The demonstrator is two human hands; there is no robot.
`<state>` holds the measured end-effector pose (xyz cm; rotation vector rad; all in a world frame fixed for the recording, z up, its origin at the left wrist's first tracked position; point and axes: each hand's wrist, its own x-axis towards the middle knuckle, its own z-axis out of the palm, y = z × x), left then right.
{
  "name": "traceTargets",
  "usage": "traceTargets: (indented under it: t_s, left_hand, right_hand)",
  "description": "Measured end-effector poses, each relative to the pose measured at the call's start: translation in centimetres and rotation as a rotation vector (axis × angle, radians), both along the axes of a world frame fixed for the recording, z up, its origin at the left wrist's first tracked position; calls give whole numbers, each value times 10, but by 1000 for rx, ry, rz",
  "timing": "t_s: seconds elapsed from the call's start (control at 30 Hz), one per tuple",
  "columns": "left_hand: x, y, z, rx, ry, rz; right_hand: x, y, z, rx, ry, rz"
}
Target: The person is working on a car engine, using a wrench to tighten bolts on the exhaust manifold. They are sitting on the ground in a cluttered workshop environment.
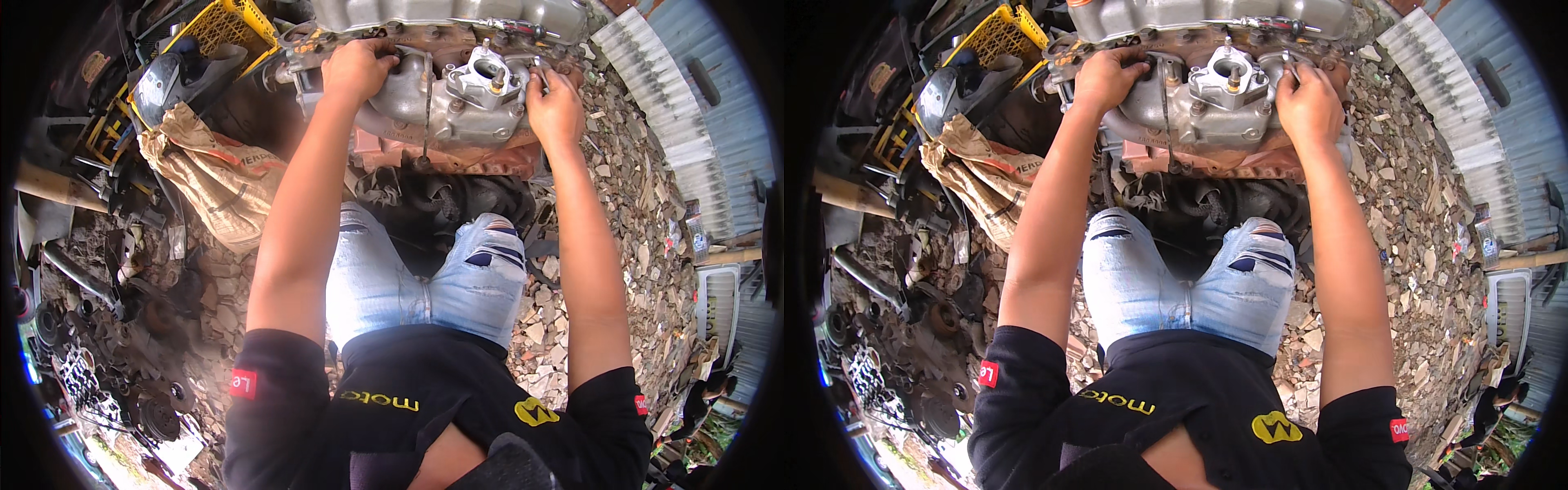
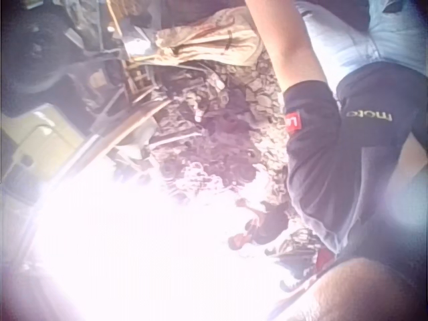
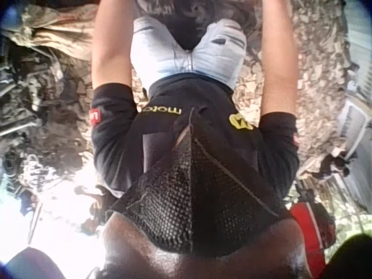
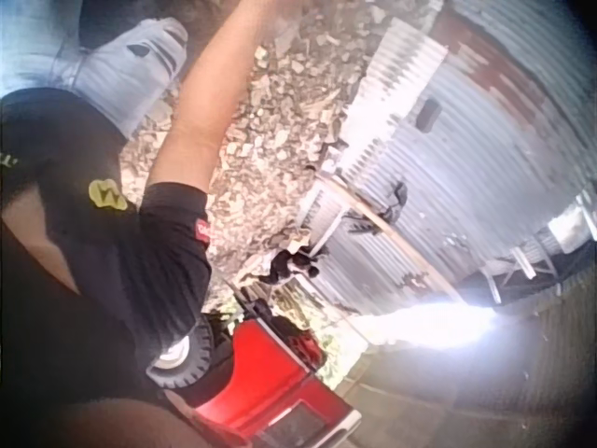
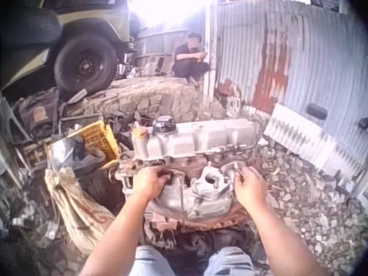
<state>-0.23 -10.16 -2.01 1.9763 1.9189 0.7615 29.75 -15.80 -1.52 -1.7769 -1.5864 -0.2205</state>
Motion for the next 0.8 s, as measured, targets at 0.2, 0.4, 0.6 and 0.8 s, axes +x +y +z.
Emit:
traceTargets:
  t_s: [0.2,0.4,0.6,0.8]
  left_hand:
    - [2,0,4,-39,11,31]
    - [8,5,1,62,13,80]
    - [12,-3,4,105,65,146]
    - [12,-1,7,48,97,150]
  right_hand:
    - [-2,-2,-1,-16,-38,24]
    - [-2,-4,0,-22,-7,31]
    - [-2,-4,-3,10,-6,59]
    - [-1,-4,-4,15,-10,51]
